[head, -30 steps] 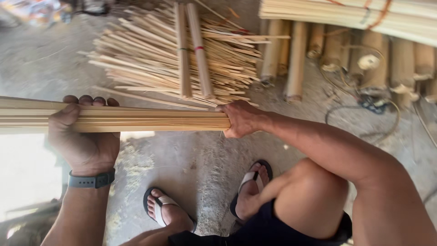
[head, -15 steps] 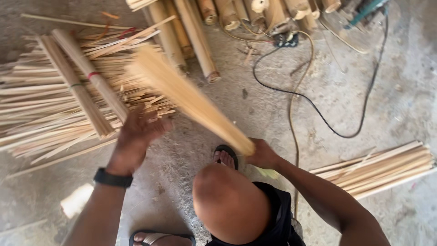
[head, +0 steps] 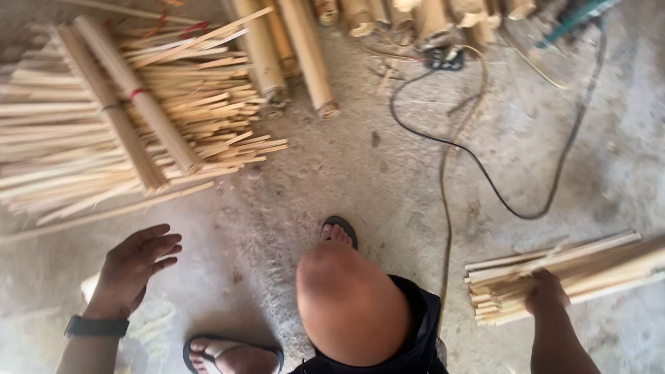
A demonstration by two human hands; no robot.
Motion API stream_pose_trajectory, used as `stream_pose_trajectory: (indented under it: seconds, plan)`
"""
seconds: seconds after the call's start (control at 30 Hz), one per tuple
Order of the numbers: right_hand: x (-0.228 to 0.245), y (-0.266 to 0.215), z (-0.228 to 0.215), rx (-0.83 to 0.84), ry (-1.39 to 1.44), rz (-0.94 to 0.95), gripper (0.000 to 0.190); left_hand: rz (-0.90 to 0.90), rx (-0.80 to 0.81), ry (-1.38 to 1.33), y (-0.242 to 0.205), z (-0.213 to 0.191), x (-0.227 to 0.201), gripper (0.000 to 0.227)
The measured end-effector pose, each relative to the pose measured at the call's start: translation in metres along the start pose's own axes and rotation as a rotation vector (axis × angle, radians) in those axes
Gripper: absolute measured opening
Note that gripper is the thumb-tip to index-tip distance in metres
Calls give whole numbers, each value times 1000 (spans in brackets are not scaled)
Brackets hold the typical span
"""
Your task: The person sits on the floor and uses a bandsaw to cut bundles of thin bamboo strips into shorter lengths. They repeatedly feed the strips through the saw, collect the cut pieces, and stack them on the floor.
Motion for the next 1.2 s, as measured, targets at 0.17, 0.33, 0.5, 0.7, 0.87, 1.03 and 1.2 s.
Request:
stream_pose_trajectory:
  seconds: [0.17,0.33,0.5,0.7,0.87,1.03,1.2]
  plan:
    - [7,19,-22,208,130,345,32,54,-17,88,-41,-23,21,46]
    - [100,64,-44,4,272,282,20,26,-64,235,-88,-30,36,45]
    - [322,101,-99,-115,815,-746,21,-111,-135,137,-108,-39,50,41]
    - [638,34,-210,423,214,-1249,56,67,-159,276,-120,-45,63,44]
    - [814,-13,-214,465,175,-1067,84,-34,-167,190,-136,-38,98,45]
    - [886,-20,-131,607,667,-705,66,40,-175,90,-147,-25,131,43]
    - [872,-27,-131,691,948,-627,38,-63,-223,-136,-137,-29,146,41]
Point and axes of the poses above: each hand's wrist, its own y-axis towards the middle knuckle, its own z-axis out of the palm, x = y × z, the point moved 4 cm from there along y, towards the middle knuckle, and after that the axes turned 2 degrees about y, right-handed, at the moved point
